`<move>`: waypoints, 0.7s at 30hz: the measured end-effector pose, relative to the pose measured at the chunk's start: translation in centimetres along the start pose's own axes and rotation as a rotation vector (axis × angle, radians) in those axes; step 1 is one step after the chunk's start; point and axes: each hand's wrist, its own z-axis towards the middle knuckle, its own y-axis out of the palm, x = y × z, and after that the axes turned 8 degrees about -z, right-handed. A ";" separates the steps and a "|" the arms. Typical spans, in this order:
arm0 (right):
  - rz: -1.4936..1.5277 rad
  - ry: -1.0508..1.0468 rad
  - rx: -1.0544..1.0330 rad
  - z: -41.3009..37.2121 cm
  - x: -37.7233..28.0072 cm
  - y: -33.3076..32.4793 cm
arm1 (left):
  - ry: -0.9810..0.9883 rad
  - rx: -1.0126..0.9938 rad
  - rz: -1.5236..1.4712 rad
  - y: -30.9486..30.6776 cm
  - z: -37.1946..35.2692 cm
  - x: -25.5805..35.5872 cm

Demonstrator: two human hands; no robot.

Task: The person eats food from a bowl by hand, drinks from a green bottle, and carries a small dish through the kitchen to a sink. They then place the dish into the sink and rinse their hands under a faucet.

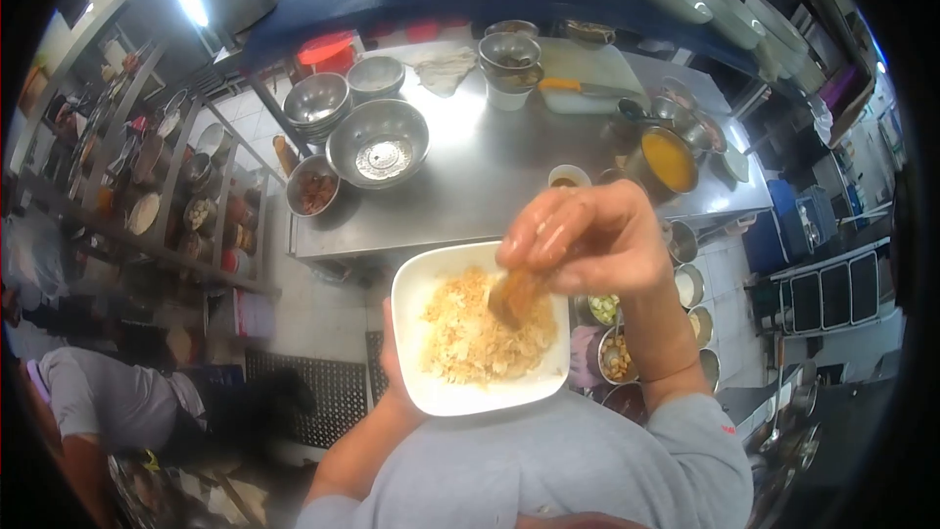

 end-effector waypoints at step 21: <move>0.190 -0.096 -0.470 0.1 -4.5 5.2 | 0.061 0.273 0.258 -4.0 -6.4 1.6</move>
